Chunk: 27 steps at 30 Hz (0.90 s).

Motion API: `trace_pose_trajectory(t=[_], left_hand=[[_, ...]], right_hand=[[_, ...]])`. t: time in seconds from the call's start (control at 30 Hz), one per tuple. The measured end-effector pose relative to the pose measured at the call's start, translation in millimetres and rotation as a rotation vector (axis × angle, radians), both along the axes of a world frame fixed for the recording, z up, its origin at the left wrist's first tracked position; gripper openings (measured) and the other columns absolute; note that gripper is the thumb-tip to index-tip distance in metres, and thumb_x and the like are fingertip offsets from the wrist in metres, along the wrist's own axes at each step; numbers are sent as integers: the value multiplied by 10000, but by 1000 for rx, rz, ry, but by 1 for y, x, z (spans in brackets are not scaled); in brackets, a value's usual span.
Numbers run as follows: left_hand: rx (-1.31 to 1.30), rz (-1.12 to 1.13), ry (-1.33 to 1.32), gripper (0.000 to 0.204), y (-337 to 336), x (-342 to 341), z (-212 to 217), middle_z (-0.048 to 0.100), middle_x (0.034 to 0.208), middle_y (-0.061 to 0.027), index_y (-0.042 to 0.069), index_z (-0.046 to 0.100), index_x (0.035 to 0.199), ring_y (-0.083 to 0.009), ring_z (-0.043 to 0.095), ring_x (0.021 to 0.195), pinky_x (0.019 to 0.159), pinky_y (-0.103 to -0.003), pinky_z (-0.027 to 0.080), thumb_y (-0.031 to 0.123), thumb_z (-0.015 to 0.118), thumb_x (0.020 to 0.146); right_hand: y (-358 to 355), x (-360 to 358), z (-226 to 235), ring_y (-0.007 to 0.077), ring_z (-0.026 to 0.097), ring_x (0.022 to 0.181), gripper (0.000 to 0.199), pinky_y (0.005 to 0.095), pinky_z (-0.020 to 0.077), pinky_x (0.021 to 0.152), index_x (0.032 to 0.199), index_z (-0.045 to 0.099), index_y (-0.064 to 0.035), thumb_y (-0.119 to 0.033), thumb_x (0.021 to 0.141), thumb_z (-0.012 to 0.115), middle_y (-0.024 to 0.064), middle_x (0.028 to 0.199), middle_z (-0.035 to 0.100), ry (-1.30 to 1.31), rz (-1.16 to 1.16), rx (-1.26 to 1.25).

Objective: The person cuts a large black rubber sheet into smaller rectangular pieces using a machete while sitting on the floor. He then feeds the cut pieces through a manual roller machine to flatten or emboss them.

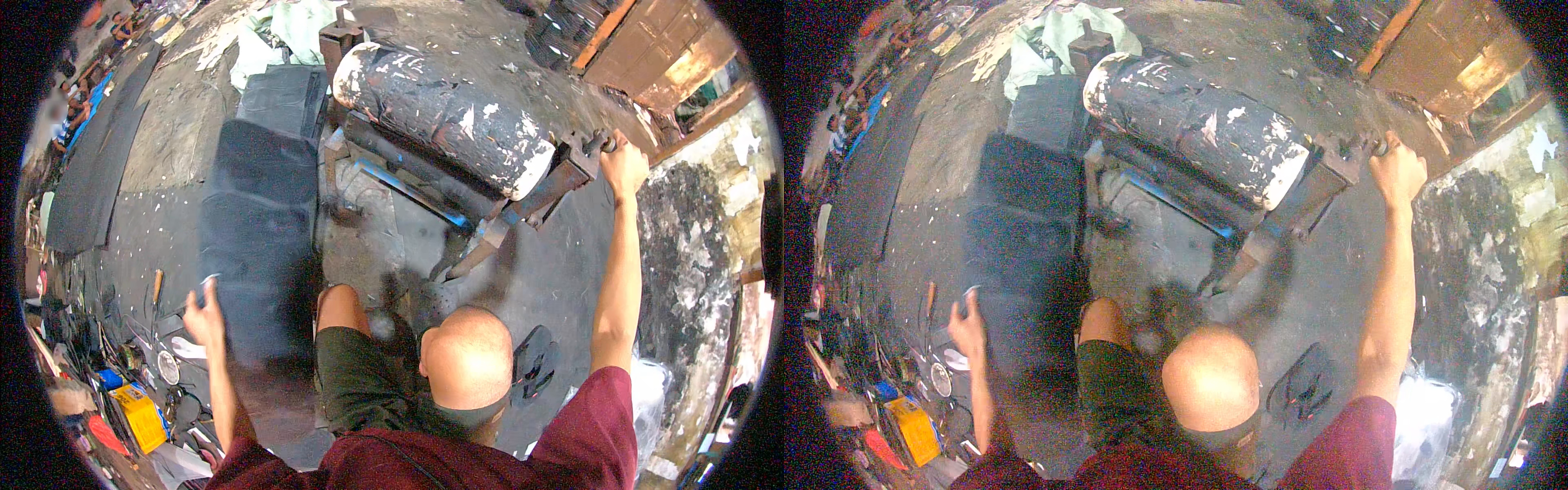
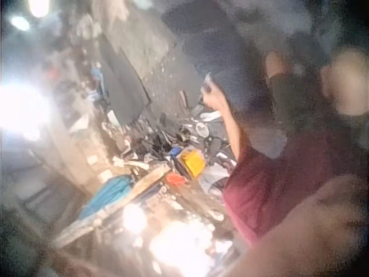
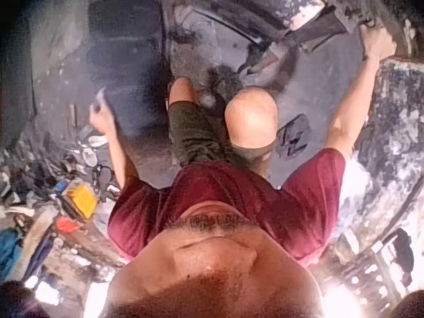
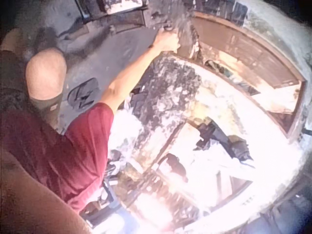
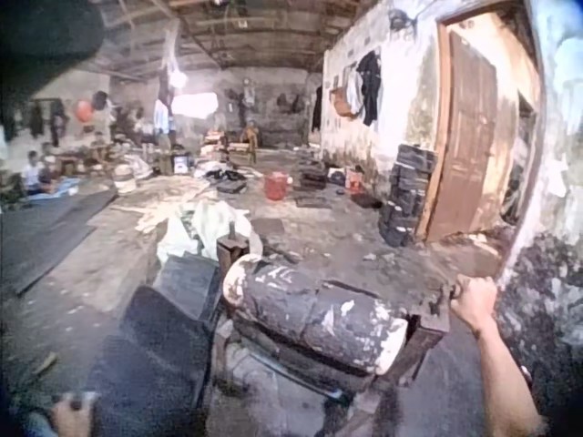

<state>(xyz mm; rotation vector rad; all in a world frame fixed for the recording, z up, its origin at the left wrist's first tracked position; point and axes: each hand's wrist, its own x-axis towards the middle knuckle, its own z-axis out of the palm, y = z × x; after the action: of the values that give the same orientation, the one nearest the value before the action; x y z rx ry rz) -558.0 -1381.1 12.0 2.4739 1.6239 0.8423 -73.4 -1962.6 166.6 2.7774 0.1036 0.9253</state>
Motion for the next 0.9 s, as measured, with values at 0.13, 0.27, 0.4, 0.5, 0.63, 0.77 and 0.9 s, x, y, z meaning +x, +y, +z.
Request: trace_pose_trajectory(t=[0.13, 0.27, 0.4, 0.5, 0.63, 0.77, 0.9], left_hand=[[-248, -124, -214, 566, 19, -71, 67, 692, 819, -154, -98, 670, 957, -203, 553, 712, 742, -373, 461, 464, 629, 894], [-440, -246, -221, 370, 18, -86, 80, 639, 791, -50, -70, 660, 873, -119, 519, 751, 761, -278, 442, 299, 683, 896], [-477, -211, -245, 345, -12, -69, 61, 639, 809, -51, -41, 658, 897, -133, 549, 783, 822, -298, 448, 288, 746, 846], [-607, -310, -310, 296, -34, -37, 29, 592, 735, 13, 1, 641, 781, -111, 524, 743, 752, -283, 443, 271, 741, 850], [-791, -535, -353, 366, -63, 17, 23, 424, 671, 96, 72, 480, 656, -45, 339, 643, 561, -244, 264, 252, 701, 885], [-790, -489, -265, 354, -71, 18, 17, 429, 660, 88, 58, 486, 660, -47, 354, 649, 559, -259, 288, 251, 670, 892], [-739, -426, -194, 328, -84, 30, 22, 440, 651, 83, 53, 501, 658, -48, 368, 645, 565, -259, 301, 229, 668, 880]], right_hand=[[0, 0, 2, 297, 690, 794, 366, 409, 497, 777, 1071, 665, -204, -248, 709, 635, 138, 814, 706, 33, 6, -37], [-7, 4, -4, 294, 691, 791, 363, 409, 497, 774, 1069, 666, -209, -255, 711, 636, 139, 816, 707, 1, -20, -50], [-4, 4, -2, 290, 690, 783, 344, 407, 498, 772, 1048, 670, -223, -263, 708, 641, 128, 825, 711, 9, -31, -37], [7, 0, 10, 303, 680, 835, 386, 403, 496, 803, 1112, 665, -219, -297, 734, 650, 143, 900, 708, 69, -85, -21], [5, 1, 4, 273, 685, 799, 249, 404, 479, 744, 971, 661, -217, -234, 724, 640, 99, 840, 712, -58, -14, -25], [-8, 19, -18, 236, 678, 798, 200, 399, 456, 713, 928, 654, -209, -237, 730, 666, 55, 820, 707, -171, 79, -62], [-42, 57, -62, 212, 674, 789, 162, 384, 474, 705, 873, 663, -194, -310, 761, 658, 28, 832, 701, -323, 246, -26]])
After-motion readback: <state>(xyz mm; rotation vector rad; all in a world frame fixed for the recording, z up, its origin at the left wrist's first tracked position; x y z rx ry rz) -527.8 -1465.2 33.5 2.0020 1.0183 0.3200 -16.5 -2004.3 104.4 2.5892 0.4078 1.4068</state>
